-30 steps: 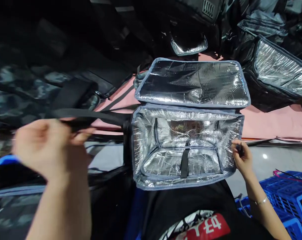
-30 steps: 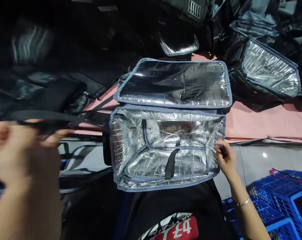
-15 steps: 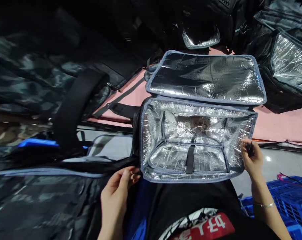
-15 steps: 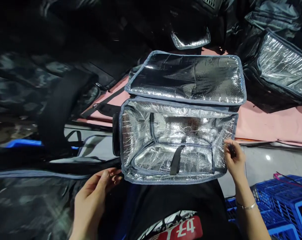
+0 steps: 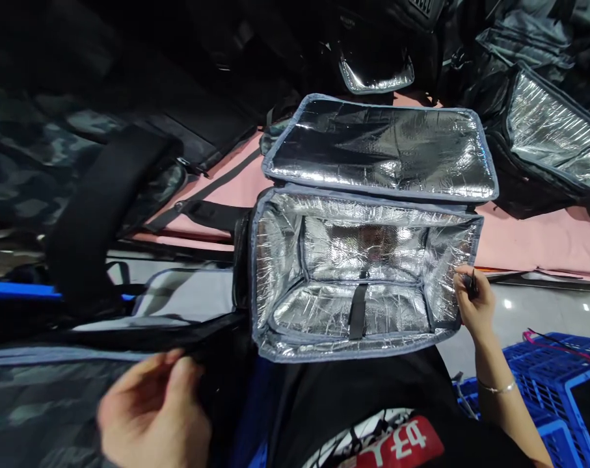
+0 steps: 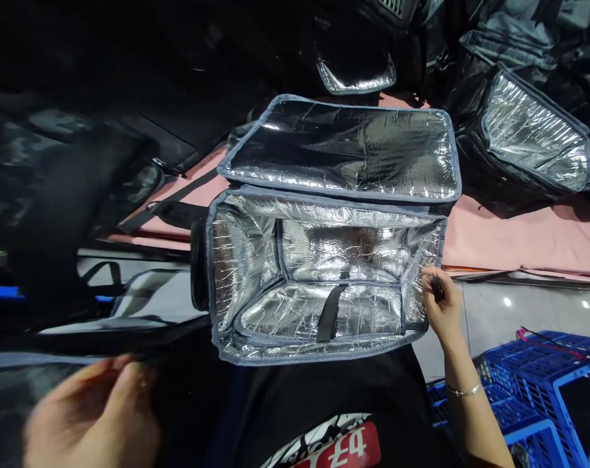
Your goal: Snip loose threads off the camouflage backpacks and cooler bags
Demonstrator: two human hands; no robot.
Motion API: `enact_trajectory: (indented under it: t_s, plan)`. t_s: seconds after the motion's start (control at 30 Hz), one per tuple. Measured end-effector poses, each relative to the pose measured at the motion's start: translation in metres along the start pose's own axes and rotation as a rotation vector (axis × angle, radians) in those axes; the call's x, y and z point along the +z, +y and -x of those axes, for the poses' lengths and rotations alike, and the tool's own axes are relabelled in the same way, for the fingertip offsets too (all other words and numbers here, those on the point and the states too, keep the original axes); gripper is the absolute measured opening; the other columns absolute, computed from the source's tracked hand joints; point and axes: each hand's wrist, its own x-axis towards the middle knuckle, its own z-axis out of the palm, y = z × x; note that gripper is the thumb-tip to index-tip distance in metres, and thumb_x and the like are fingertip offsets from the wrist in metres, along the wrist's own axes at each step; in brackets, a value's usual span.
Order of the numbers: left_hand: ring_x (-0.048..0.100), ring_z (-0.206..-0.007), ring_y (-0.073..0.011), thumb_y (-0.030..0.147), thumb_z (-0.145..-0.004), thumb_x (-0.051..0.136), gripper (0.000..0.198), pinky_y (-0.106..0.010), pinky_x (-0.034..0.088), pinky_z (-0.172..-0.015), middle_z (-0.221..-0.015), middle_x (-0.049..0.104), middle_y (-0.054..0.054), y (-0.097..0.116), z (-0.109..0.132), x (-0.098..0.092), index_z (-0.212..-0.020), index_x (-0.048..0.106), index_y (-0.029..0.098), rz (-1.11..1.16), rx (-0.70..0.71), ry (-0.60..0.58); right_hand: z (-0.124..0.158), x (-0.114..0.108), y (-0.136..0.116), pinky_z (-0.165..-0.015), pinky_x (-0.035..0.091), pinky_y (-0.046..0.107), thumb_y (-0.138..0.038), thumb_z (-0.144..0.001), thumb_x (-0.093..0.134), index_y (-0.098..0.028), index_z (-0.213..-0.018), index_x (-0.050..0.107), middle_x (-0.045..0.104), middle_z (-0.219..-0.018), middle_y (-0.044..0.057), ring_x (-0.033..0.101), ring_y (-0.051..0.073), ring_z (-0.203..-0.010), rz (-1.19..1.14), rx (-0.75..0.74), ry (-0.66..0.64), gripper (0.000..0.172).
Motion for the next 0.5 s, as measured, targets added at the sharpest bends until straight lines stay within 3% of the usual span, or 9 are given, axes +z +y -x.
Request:
enact_trajectory:
  t_s: [0.03,0.07,0.17,0.23,0.37,0.43,0.5]
  plan:
    - [0.053,-0.067,-0.0142,0.043,-0.068,0.067,0.034,-0.030,0.048,-0.066,-0.086,0.057,0.001,0.005,0.002,0.000,-0.094,0.053,0.025,-0.037,0.082,-0.016,0.000,0.000,-0.001,-0.076,0.048,0.032,-0.021,-0.080,0.051,-0.023,-0.098,0.059,0.063,-0.090,0.002,0.060,0.017,-0.082,-0.009,0.004,0.000,0.020]
    - [0.058,-0.074,-0.0171,0.040,-0.068,0.068,0.039,-0.033,0.050,-0.073,-0.094,0.060,0.000,0.008,0.004,0.001,-0.102,0.054,0.027,-0.099,0.194,-0.110,-0.001,0.001,-0.002,-0.076,0.048,0.032,-0.021,-0.080,0.051,-0.023,-0.098,0.059,0.062,-0.089,0.002,0.060,0.017,-0.082,-0.019,0.010,0.001,0.020]
    - [0.062,-0.092,-0.0253,0.041,-0.074,0.063,0.038,-0.040,0.047,-0.089,-0.105,0.066,-0.005,0.003,0.012,0.008,-0.109,0.058,0.028,-0.382,0.656,-0.647,-0.003,0.001,-0.004,-0.076,0.048,0.032,-0.022,-0.082,0.050,-0.025,-0.099,0.059,0.062,-0.090,0.001,0.060,0.017,-0.083,-0.055,0.050,-0.006,0.020]
    - [0.060,-0.103,-0.0289,0.039,-0.078,0.058,0.041,-0.043,0.042,-0.097,-0.118,0.062,-0.009,-0.009,0.014,0.013,-0.117,0.057,0.026,-0.580,0.911,-0.826,-0.005,0.001,-0.007,-0.081,0.047,0.033,-0.025,-0.083,0.051,-0.025,-0.098,0.060,0.062,-0.093,0.002,0.060,0.018,-0.088,-0.096,0.109,-0.017,0.017]
    - [0.057,-0.109,-0.0280,0.025,-0.087,0.037,0.047,-0.043,0.038,-0.100,-0.134,0.051,-0.009,-0.032,0.010,0.018,-0.133,0.043,0.030,-0.825,1.026,-0.699,-0.011,0.001,-0.014,-0.091,0.043,0.037,-0.030,-0.084,0.055,-0.022,-0.096,0.062,0.063,-0.101,0.004,0.058,0.019,-0.098,-0.231,0.242,-0.013,0.015]
    - [0.060,-0.103,-0.0283,0.025,-0.086,0.035,0.046,-0.044,0.041,-0.095,-0.130,0.055,-0.007,-0.034,0.007,0.020,-0.130,0.046,0.034,-0.902,1.051,-0.616,-0.013,0.001,-0.016,-0.093,0.042,0.037,-0.030,-0.084,0.056,-0.021,-0.096,0.062,0.063,-0.102,0.004,0.057,0.020,-0.102,-0.262,0.251,-0.009,0.016]
    - [0.062,-0.093,-0.0293,0.025,-0.086,0.035,0.041,-0.044,0.045,-0.087,-0.119,0.061,-0.009,-0.030,0.005,0.023,-0.121,0.056,0.031,-0.958,1.106,-0.579,-0.014,0.000,-0.018,-0.091,0.043,0.035,-0.030,-0.084,0.057,-0.021,-0.097,0.063,0.064,-0.101,0.004,0.057,0.019,-0.102,-0.261,0.231,-0.015,0.016]
